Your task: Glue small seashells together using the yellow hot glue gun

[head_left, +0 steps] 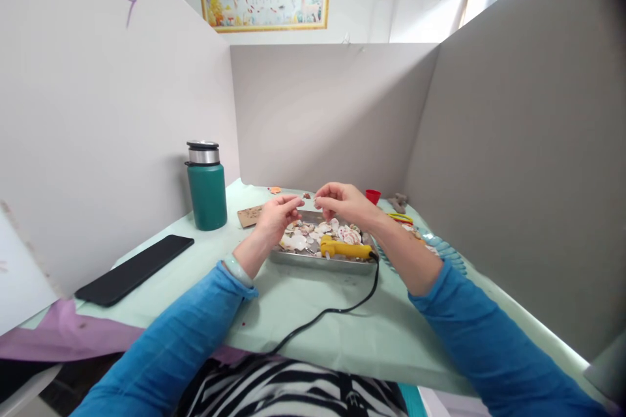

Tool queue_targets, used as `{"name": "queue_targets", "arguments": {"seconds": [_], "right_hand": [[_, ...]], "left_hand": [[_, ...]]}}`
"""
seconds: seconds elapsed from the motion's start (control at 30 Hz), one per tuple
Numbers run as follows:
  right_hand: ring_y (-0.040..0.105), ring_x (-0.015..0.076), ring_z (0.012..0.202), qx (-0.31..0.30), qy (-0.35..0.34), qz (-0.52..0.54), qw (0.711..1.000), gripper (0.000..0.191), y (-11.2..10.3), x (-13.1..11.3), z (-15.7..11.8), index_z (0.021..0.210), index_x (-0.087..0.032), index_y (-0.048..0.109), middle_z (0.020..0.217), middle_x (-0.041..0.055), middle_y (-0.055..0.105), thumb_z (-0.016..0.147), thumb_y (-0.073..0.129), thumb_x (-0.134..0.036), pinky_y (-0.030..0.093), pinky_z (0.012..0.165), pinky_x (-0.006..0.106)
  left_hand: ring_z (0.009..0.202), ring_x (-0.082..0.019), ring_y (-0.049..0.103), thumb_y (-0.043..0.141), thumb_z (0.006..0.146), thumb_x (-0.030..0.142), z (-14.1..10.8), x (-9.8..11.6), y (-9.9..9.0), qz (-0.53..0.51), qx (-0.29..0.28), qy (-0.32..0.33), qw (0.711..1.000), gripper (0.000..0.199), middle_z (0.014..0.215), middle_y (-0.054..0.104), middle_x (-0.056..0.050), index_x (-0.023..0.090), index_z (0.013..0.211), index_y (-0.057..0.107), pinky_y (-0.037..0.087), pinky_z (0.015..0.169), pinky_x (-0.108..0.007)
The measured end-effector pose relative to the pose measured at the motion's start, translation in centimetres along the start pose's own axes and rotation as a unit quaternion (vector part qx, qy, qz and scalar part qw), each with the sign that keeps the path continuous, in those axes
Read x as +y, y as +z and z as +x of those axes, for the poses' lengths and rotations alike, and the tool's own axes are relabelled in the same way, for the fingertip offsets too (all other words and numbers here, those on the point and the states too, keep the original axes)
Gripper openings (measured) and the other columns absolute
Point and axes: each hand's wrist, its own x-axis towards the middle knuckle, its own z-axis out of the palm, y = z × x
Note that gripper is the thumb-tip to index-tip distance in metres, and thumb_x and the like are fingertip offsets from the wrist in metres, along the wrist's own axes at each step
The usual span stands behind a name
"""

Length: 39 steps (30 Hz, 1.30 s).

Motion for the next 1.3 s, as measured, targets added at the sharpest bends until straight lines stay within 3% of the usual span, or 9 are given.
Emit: {"name": "queue_targets", "arguments": {"seconds": [0.1, 0.3, 0.6, 0.87, 1.3], "right_hand": [[0.062, 0.0125, 0.066, 0.019, -0.005, 0.005, 1.0, 0.024, 0.3, -0.7, -0.3, 0.094, -0.015, 0.058, 0.084, 0.0072, 0.067, 0.081, 0.055, -0.035, 0.046, 0.056, 0.021], [0.062, 0.0146, 0.073, 0.14, -0.059, -0.099, 0.983, 0.027, 1.1, -0.5, -0.3, 0.097, -0.016, 0.06, 0.09, 0.0067, 0.068, 0.085, 0.05, -0.038, 0.047, 0.068, 0.026], [0.054, 0.0177, 0.093, 0.241, -0.21, -0.284, 0.904, 0.024, 2.6, 0.3, -0.2, 0.09, -0.02, 0.066, 0.096, 0.0067, 0.063, 0.091, 0.044, -0.029, 0.04, 0.084, 0.029], [0.052, 0.0189, 0.092, 0.257, -0.222, -0.322, 0.884, 0.025, 3.2, 1.0, -0.1, 0.091, -0.019, 0.064, 0.096, 0.0077, 0.06, 0.092, 0.043, -0.034, 0.036, 0.082, 0.03], [0.053, 0.0171, 0.087, 0.292, -0.263, -0.344, 0.853, 0.023, 3.4, 1.7, 0.1, 0.09, -0.019, 0.062, 0.092, 0.0064, 0.061, 0.093, 0.043, -0.031, 0.034, 0.076, 0.029]], "left_hand": [[0.051, -0.006, 0.05, 0.079, 0.058, 0.023, 0.0, -0.3, 0.1, 0.007, -0.017, 0.003, 1.0, 0.027, 0.07, 0.062, -0.003, 0.01, 0.077, 0.065, 0.047, 0.056, -0.024], [0.051, -0.004, 0.049, 0.078, 0.06, 0.02, -0.3, -0.4, 0.4, -0.023, -0.024, -0.021, 0.999, 0.026, 0.073, 0.063, -0.003, 0.009, 0.08, 0.065, 0.048, 0.057, -0.023], [0.054, -0.004, 0.052, 0.076, 0.064, 0.018, -0.6, -0.3, 0.9, -0.089, -0.052, -0.058, 0.993, 0.019, 0.075, 0.063, -0.002, 0.011, 0.079, 0.066, 0.046, 0.056, -0.019], [0.058, -0.004, 0.053, 0.075, 0.065, 0.017, -0.4, -0.4, 0.9, -0.121, -0.056, -0.071, 0.988, 0.015, 0.069, 0.061, 0.0, 0.011, 0.077, 0.067, 0.045, 0.058, -0.017], [0.051, -0.005, 0.05, 0.079, 0.06, 0.02, -0.4, -0.2, 0.8, -0.08, -0.058, 0.001, 0.995, 0.026, 0.061, 0.058, 0.001, 0.008, 0.08, 0.066, 0.044, 0.054, -0.021]]}}
